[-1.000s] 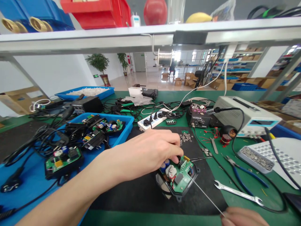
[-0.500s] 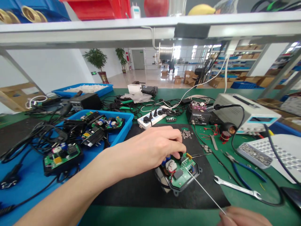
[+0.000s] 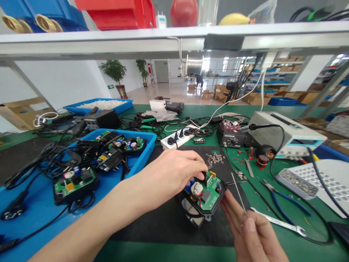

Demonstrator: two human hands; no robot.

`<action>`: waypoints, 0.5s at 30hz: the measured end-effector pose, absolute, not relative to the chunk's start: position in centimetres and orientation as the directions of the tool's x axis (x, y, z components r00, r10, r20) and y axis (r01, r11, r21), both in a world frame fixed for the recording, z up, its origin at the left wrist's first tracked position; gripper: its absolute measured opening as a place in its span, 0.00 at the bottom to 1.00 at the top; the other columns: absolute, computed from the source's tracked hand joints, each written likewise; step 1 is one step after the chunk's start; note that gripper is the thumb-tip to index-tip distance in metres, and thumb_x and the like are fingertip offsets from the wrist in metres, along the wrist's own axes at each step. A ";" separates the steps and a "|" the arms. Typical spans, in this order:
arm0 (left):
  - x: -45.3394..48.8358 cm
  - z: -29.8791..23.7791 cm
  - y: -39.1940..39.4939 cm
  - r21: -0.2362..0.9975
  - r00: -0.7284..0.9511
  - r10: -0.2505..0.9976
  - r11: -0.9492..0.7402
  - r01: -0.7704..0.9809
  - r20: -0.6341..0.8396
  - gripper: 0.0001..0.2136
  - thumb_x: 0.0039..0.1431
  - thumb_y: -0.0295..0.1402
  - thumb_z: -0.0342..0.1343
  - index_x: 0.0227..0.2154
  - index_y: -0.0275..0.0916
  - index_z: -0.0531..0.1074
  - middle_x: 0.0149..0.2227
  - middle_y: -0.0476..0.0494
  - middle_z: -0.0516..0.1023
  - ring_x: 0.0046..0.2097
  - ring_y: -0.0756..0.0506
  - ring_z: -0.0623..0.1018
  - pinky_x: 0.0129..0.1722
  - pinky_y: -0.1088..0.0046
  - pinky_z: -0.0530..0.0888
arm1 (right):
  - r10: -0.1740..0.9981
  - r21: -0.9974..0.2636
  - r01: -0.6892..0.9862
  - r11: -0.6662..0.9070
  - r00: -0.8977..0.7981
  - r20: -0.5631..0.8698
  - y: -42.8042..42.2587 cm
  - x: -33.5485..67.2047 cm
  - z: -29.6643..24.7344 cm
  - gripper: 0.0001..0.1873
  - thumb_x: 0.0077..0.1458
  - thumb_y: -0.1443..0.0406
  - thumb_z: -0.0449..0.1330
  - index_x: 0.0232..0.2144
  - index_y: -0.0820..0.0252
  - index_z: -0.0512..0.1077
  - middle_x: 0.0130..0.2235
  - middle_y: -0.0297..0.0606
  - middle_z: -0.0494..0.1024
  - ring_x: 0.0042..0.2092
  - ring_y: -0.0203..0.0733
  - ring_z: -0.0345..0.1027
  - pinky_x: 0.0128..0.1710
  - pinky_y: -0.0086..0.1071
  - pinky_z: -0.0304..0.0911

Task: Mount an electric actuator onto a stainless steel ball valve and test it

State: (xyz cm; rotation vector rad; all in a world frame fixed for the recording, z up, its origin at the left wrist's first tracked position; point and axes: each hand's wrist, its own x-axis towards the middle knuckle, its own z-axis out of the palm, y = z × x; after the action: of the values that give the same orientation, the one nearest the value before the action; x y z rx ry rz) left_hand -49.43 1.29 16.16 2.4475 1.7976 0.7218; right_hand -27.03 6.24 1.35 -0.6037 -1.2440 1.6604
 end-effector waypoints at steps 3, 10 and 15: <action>-49.6 15.7 0.8 0.275 0.168 0.916 -0.278 0.920 0.364 0.13 0.67 0.18 0.52 0.43 0.33 0.82 0.46 0.43 0.83 0.41 0.49 0.82 0.40 0.77 0.76 | 0.869 -0.883 -0.423 -0.205 -0.493 0.035 7.8 -27.8 2.3 0.15 0.66 0.49 0.63 0.39 0.53 0.76 0.59 0.50 0.81 0.63 0.60 0.72 0.65 0.57 0.65; -49.9 15.4 0.3 0.249 0.143 0.924 -0.241 0.938 0.355 0.15 0.62 0.15 0.54 0.43 0.36 0.81 0.47 0.49 0.82 0.39 0.52 0.81 0.36 0.78 0.72 | 0.828 -0.877 -0.419 -0.236 -0.559 0.044 8.6 -27.9 3.3 0.13 0.63 0.51 0.67 0.36 0.53 0.76 0.59 0.50 0.80 0.63 0.61 0.71 0.63 0.58 0.65; -49.8 15.6 0.3 0.239 0.156 0.932 -0.241 0.941 0.327 0.15 0.64 0.16 0.53 0.44 0.37 0.80 0.48 0.51 0.81 0.39 0.54 0.80 0.35 0.80 0.71 | 0.824 -0.883 -0.418 -0.215 -0.562 0.065 8.8 -27.5 3.5 0.13 0.64 0.52 0.67 0.34 0.52 0.76 0.59 0.47 0.81 0.61 0.62 0.73 0.59 0.56 0.71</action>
State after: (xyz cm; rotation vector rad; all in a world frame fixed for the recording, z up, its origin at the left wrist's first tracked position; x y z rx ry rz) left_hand -49.78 0.28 15.57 2.4039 1.9481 0.6528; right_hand -27.53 8.81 3.53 -0.5440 -1.1800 1.8809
